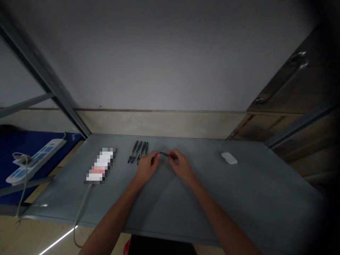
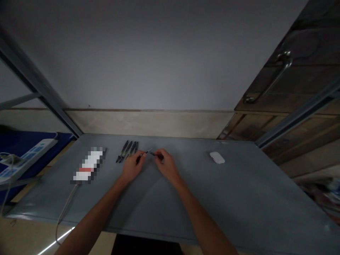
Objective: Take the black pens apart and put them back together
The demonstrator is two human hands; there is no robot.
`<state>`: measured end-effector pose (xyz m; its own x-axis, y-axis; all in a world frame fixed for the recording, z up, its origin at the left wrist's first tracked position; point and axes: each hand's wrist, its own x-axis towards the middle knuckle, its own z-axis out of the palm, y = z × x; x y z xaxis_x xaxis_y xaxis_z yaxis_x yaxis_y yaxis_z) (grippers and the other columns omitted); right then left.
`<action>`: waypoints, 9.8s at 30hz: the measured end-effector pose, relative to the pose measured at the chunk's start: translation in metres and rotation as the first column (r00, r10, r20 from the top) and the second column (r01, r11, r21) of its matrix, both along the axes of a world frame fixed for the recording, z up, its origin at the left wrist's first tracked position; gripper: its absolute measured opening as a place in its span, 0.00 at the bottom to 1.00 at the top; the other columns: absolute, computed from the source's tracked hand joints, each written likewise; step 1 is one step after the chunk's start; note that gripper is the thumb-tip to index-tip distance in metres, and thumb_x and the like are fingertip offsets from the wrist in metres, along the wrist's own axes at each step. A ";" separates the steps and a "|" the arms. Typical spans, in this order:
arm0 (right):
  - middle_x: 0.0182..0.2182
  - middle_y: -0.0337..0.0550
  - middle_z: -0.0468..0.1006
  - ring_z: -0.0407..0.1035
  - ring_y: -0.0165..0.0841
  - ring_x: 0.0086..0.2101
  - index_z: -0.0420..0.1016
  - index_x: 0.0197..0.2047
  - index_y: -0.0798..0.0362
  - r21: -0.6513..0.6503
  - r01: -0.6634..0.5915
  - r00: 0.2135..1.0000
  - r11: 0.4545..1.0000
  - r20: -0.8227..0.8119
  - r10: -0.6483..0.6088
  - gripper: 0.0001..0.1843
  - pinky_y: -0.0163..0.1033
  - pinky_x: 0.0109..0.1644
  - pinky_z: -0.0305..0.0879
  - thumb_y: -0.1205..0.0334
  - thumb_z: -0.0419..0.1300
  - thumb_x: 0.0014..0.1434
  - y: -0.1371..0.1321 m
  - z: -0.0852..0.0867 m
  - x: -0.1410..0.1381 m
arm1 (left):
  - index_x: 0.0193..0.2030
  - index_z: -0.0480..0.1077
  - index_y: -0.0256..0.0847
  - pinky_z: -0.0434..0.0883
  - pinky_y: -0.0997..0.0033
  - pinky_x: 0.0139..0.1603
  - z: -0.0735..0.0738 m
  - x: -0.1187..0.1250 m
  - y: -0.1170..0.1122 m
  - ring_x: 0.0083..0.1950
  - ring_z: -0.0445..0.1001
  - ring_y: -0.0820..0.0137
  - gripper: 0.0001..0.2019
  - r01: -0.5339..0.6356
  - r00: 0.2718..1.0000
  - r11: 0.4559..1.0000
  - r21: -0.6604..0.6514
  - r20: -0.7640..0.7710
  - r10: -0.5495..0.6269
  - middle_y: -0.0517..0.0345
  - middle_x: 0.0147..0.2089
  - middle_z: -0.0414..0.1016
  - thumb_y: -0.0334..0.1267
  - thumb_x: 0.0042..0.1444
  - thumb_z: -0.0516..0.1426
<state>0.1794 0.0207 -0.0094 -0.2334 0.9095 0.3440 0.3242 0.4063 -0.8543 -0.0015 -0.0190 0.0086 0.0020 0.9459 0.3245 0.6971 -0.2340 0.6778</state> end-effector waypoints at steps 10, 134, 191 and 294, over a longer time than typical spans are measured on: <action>0.25 0.35 0.70 0.65 0.31 0.27 0.76 0.37 0.49 -0.214 0.061 0.830 0.975 -0.532 -0.169 0.14 0.39 0.35 0.62 0.47 0.63 0.58 0.015 0.009 0.020 | 0.45 0.75 0.44 0.62 0.75 0.30 -0.002 0.005 -0.004 0.28 0.72 0.71 0.18 0.058 0.983 0.998 -0.018 -0.171 -0.060 0.58 0.28 0.77 0.48 0.66 0.47; 0.22 0.36 0.70 0.64 0.31 0.25 0.79 0.40 0.51 -0.282 -0.108 0.949 0.953 -0.314 0.015 0.15 0.37 0.31 0.59 0.50 0.62 0.56 0.010 0.008 0.015 | 0.52 0.70 0.37 0.73 0.68 0.39 -0.017 0.015 0.002 0.39 0.77 0.69 0.31 0.085 0.748 0.961 -0.263 0.654 0.112 0.46 0.48 0.79 0.61 0.63 0.43; 0.18 0.30 0.49 0.43 0.28 0.19 0.63 0.27 0.50 -0.277 -0.714 0.286 0.643 -0.954 -0.093 0.13 0.34 0.22 0.51 0.56 0.46 0.62 -0.004 0.025 0.008 | 0.40 0.78 0.30 0.71 0.65 0.41 -0.006 0.020 -0.010 0.35 0.79 0.65 0.20 0.651 0.394 0.660 -0.375 0.910 0.128 0.43 0.39 0.83 0.50 0.57 0.60; 0.19 0.32 0.49 0.46 0.29 0.20 0.52 0.24 0.49 -0.147 -0.567 -0.037 0.810 -0.978 -0.204 0.20 0.36 0.24 0.55 0.53 0.53 0.64 0.054 0.023 0.005 | 0.52 0.75 0.37 0.54 0.52 0.70 -0.017 0.045 0.060 0.66 0.65 0.56 0.27 0.710 -0.099 0.692 -0.127 0.956 0.277 0.42 0.61 0.72 0.56 0.63 0.48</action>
